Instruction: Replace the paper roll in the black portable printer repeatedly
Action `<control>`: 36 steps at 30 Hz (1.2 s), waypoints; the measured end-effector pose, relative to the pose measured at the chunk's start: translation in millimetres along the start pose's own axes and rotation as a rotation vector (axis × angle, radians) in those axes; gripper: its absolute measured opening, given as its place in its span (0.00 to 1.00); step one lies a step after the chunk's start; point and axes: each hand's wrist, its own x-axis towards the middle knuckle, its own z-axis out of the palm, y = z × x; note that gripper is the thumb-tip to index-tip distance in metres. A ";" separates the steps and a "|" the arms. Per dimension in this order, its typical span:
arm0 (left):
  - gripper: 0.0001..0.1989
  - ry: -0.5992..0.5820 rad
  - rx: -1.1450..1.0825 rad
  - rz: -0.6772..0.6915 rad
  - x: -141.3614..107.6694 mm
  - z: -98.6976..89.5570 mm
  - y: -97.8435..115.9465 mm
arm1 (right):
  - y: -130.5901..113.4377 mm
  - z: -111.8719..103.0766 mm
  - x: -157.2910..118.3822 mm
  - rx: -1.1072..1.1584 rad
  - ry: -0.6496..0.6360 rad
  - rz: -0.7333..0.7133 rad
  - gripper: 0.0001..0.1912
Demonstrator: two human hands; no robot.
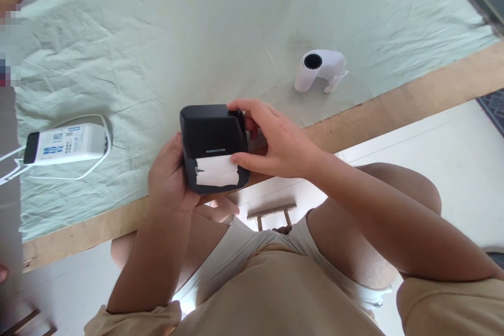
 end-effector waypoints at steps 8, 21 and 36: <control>0.13 0.040 -0.024 -0.030 -0.6 1.4 0.1 | -19.2 0.6 3.6 0.120 0.165 0.049 0.16; 0.15 0.094 0.051 -0.083 -7.2 3.2 2.9 | -52.9 -1.7 34.0 -0.653 -0.100 0.109 0.09; 0.21 0.053 -0.030 -0.168 -2.4 5.8 5.9 | 0.2 -28.7 16.7 0.122 0.412 0.324 0.12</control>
